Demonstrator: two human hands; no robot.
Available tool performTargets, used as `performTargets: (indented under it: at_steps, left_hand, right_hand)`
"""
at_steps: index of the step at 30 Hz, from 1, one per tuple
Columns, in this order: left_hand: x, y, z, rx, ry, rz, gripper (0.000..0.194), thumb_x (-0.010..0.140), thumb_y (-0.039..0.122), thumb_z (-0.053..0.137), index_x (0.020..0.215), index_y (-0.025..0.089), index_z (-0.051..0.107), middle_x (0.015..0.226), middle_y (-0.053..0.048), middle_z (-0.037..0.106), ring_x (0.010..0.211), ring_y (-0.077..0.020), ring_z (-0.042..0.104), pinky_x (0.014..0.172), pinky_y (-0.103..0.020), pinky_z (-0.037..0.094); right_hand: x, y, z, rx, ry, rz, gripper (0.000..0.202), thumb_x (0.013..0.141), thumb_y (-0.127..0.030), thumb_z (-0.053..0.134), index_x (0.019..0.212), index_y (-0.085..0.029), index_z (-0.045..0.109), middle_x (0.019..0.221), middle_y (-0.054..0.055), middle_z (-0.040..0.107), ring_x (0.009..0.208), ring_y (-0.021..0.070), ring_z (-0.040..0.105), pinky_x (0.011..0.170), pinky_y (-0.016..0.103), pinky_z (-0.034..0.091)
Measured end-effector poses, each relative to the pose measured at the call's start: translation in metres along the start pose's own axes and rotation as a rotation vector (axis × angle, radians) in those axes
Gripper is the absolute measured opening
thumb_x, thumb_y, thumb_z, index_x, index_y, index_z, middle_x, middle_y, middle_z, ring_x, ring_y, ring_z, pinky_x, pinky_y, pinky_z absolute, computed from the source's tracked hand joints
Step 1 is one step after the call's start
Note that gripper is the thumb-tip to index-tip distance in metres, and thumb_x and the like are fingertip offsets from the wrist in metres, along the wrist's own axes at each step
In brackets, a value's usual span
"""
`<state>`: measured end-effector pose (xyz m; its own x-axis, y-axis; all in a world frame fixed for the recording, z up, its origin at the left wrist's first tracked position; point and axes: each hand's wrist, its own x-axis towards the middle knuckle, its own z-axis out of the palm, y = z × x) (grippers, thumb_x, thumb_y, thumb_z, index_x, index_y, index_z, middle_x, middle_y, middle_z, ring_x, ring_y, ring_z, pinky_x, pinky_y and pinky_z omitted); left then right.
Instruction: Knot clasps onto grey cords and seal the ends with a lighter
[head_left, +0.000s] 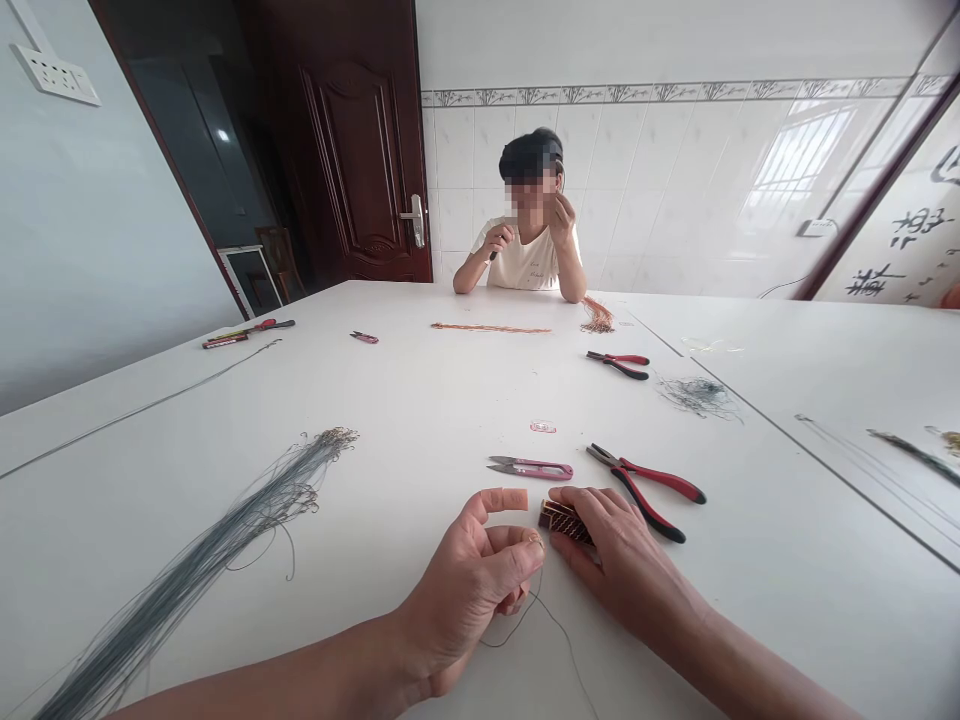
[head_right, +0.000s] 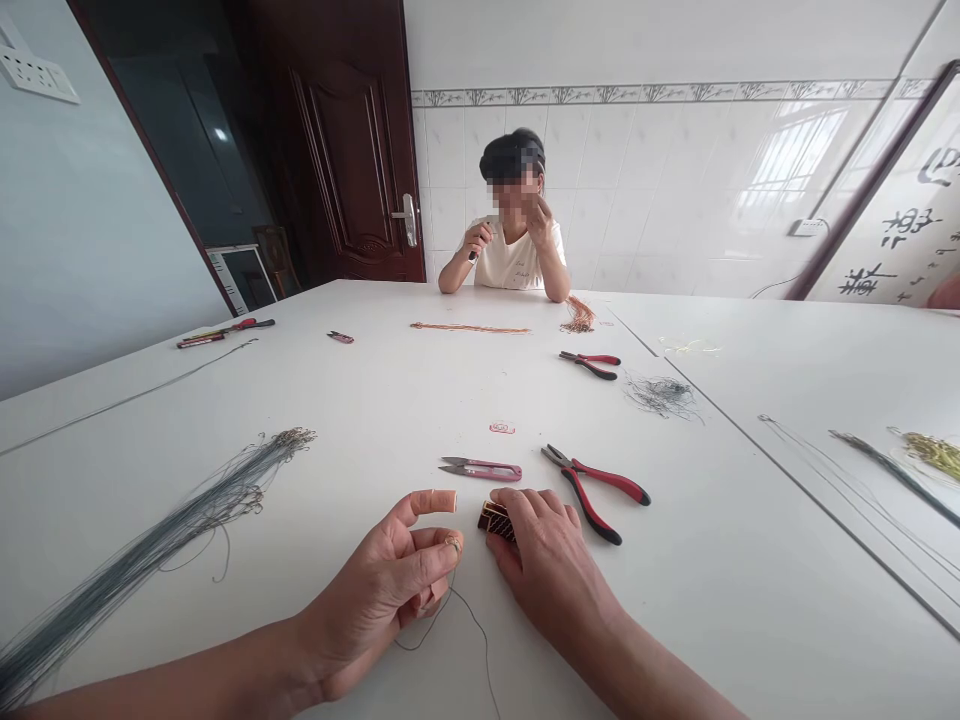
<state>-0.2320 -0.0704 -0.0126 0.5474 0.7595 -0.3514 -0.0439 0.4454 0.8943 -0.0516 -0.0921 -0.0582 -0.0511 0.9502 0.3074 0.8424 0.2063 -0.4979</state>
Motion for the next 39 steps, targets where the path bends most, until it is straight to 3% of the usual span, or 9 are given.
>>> performTargets:
  at_steps: [4, 8, 11, 20, 29, 34, 39]
  left_hand:
    - [0.000, 0.000, 0.000, -0.011, 0.007, 0.012, 0.039, 0.080, 0.023, 0.062, 0.112, 0.023, 0.041, 0.073, 0.006, 0.048, 0.051, -0.0025, 0.034, 0.055, -0.022, 0.025]
    - [0.003, -0.002, 0.001, -0.026, 0.008, 0.041, 0.041, 0.079, 0.026, 0.065, 0.112, 0.023, 0.040, 0.071, 0.006, 0.049, 0.052, -0.0034, 0.034, 0.054, -0.022, 0.026]
    - [0.004, -0.003, 0.001, -0.021, -0.015, 0.062, 0.043, 0.078, 0.027, 0.066, 0.113, 0.021, 0.040, 0.069, 0.006, 0.048, 0.053, -0.0040, 0.033, 0.055, -0.022, 0.026]
    - [0.004, -0.004, -0.001, 0.020, -0.057, 0.056, 0.035, 0.081, 0.022, 0.061, 0.111, 0.020, 0.042, 0.065, 0.006, 0.047, 0.054, -0.0041, 0.032, 0.054, -0.022, 0.024]
    - [0.004, -0.004, 0.000, 0.016, -0.041, 0.054, 0.041, 0.080, 0.028, 0.064, 0.112, 0.020, 0.041, 0.068, 0.006, 0.048, 0.054, -0.0037, 0.034, 0.055, -0.021, 0.027]
    - [0.005, -0.008, -0.001, 0.056, -0.085, 0.084, 0.043, 0.076, 0.031, 0.069, 0.110, 0.020, 0.044, 0.069, 0.005, 0.051, 0.056, -0.0041, 0.035, 0.054, -0.021, 0.028]
    - [0.008, -0.013, -0.002, 0.093, -0.124, 0.123, 0.041, 0.077, 0.032, 0.068, 0.109, 0.022, 0.045, 0.070, 0.005, 0.051, 0.055, -0.0040, 0.035, 0.052, -0.021, 0.026]
  right_hand:
    - [-0.003, -0.008, -0.006, 0.089, 0.062, -0.002, 0.019, 0.087, -0.020, 0.047, 0.105, -0.023, 0.052, 0.106, 0.008, 0.062, 0.101, 0.0267, 0.055, 0.081, 0.045, 0.047]
    - [-0.009, -0.027, -0.014, 0.484, 0.046, 0.117, 0.011, 0.090, -0.028, 0.046, 0.100, -0.025, 0.051, 0.093, 0.005, 0.062, 0.085, 0.0199, 0.060, 0.067, 0.032, 0.051]
    - [-0.014, -0.038, -0.016, 0.632, 0.007, 0.147, 0.010, 0.090, -0.029, 0.046, 0.100, -0.026, 0.049, 0.088, 0.003, 0.061, 0.083, 0.0184, 0.059, 0.072, 0.033, 0.051]
    - [-0.019, -0.041, -0.013, 0.606, 0.027, 0.113, 0.012, 0.091, -0.028, 0.046, 0.102, -0.029, 0.048, 0.088, 0.001, 0.061, 0.083, 0.0169, 0.059, 0.072, 0.032, 0.051]
    - [-0.017, -0.041, -0.016, 0.679, 0.027, 0.175, 0.010, 0.089, -0.029, 0.049, 0.099, -0.026, 0.049, 0.087, 0.002, 0.059, 0.084, 0.0175, 0.058, 0.076, 0.033, 0.050]
    - [-0.017, -0.041, -0.012, 0.663, -0.018, 0.162, 0.011, 0.088, -0.023, 0.046, 0.098, -0.026, 0.047, 0.084, 0.001, 0.057, 0.077, 0.0154, 0.056, 0.065, 0.029, 0.049]
    - [-0.019, -0.043, -0.009, 0.598, 0.034, 0.095, 0.009, 0.086, -0.017, 0.044, 0.090, -0.026, 0.043, 0.078, -0.001, 0.051, 0.071, 0.0136, 0.050, 0.055, 0.023, 0.044]
